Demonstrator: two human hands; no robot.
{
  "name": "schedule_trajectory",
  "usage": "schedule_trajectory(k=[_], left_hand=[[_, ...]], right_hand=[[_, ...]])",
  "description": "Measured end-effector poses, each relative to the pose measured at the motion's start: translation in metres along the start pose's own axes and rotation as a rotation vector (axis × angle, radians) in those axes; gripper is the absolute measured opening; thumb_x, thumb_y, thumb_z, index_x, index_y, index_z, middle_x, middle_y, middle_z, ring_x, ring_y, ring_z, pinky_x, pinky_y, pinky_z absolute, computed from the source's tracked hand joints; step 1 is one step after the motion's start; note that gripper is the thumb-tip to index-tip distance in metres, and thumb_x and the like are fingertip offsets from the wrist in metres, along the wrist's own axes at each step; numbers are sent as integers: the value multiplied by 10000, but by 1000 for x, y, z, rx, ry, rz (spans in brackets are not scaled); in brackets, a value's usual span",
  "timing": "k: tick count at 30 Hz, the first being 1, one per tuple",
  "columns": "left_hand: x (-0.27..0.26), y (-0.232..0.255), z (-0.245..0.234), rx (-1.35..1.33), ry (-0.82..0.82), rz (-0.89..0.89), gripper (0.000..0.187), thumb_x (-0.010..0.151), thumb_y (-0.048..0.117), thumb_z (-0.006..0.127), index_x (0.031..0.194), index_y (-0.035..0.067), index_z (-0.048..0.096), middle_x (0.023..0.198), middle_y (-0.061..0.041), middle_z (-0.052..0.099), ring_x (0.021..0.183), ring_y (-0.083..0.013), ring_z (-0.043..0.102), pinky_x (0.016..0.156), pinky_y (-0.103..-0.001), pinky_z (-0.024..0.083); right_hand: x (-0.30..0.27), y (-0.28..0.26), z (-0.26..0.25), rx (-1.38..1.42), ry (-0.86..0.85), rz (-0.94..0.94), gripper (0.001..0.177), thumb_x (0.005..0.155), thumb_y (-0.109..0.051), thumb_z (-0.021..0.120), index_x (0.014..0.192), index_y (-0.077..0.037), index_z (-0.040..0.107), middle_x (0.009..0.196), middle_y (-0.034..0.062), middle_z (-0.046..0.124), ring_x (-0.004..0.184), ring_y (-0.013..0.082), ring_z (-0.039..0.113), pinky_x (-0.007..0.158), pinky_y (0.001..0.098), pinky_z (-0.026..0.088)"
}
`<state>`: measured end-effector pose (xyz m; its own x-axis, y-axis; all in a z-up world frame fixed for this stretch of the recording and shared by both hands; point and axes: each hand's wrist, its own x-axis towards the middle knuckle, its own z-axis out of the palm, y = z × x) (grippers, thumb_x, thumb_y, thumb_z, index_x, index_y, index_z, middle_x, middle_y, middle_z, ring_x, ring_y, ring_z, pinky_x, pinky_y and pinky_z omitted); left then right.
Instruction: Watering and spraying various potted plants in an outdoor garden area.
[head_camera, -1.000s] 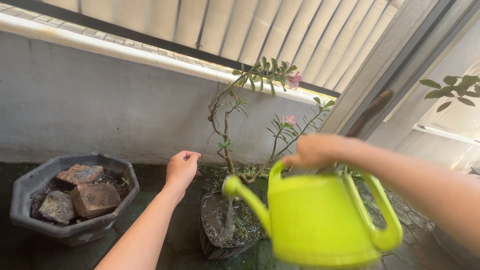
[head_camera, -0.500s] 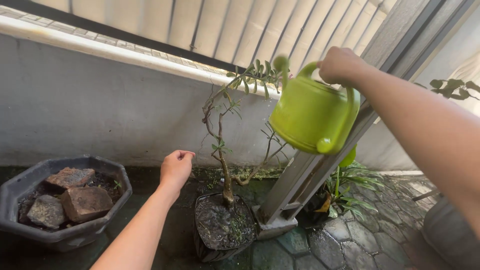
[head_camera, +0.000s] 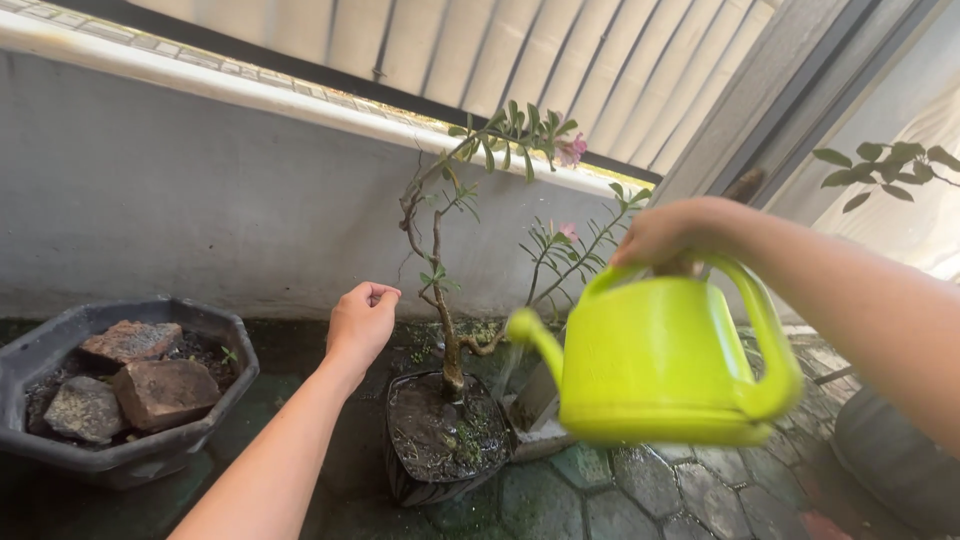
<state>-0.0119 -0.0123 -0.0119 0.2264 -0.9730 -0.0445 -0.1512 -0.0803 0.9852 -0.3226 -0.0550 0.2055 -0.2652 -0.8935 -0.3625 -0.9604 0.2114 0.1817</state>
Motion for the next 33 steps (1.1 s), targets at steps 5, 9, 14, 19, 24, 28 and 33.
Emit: schedule_trajectory(k=[5, 9, 14, 19, 24, 28, 33], left_hand=[[-1, 1, -1, 32, -14, 13, 299, 842, 265, 515, 1036, 157, 717, 848, -48, 687, 953, -245, 619, 805, -372, 490], [8, -11, 4, 65, -14, 18, 281, 832, 282, 519, 1005, 195, 723, 825, -20, 691, 957, -235, 623, 824, -365, 492], [-3, 1, 3, 34, -15, 19, 252, 865, 248, 513, 991, 139, 702, 780, -12, 636, 797, -174, 559, 714, -314, 448], [-11, 11, 1, 31, -12, 9, 233, 897, 237, 503, 980, 119, 686, 783, 9, 597, 680, -115, 509, 630, -266, 406], [-4, 4, 3, 32, 5, 34, 237, 879, 243, 510, 969, 118, 691, 798, 3, 617, 693, -127, 524, 642, -271, 418], [-9, 8, 0, 19, -8, 5, 243, 887, 231, 500, 982, 104, 684, 820, -9, 631, 707, -129, 534, 650, -270, 423], [-10, 6, -1, 50, -15, -26, 250, 886, 259, 501, 1004, 122, 673, 845, -1, 617, 721, -132, 529, 661, -278, 424]], right_hand=[[-47, -28, 5, 9, -67, -12, 353, 921, -286, 544, 1186, -105, 691, 758, 177, 669, 481, 219, 602, 520, 332, 527], [-35, -20, -25, -70, 275, -38, 450, 936, -302, 480, 1060, 75, 694, 853, 273, 696, 684, 358, 704, 671, 469, 541], [-49, -23, -47, 135, 664, -196, 298, 883, -148, 446, 727, -5, 657, 613, 152, 607, 487, 278, 560, 466, 409, 474], [-81, -40, -46, 170, 816, -276, 378, 966, -159, 419, 1288, -11, 549, 1175, 188, 614, 828, 332, 645, 768, 422, 547], [-87, -46, -32, 172, 436, -188, 331, 992, -218, 446, 1266, -146, 617, 854, 133, 706, 415, 115, 336, 372, 223, 324], [-102, -61, -3, 133, 104, -142, 401, 968, -347, 477, 1302, -169, 609, 603, 55, 514, 466, 104, 368, 421, 212, 330], [-97, -74, 22, 18, -338, -211, 354, 943, -281, 539, 1240, -186, 705, 615, 61, 541, 399, 95, 339, 389, 213, 305]])
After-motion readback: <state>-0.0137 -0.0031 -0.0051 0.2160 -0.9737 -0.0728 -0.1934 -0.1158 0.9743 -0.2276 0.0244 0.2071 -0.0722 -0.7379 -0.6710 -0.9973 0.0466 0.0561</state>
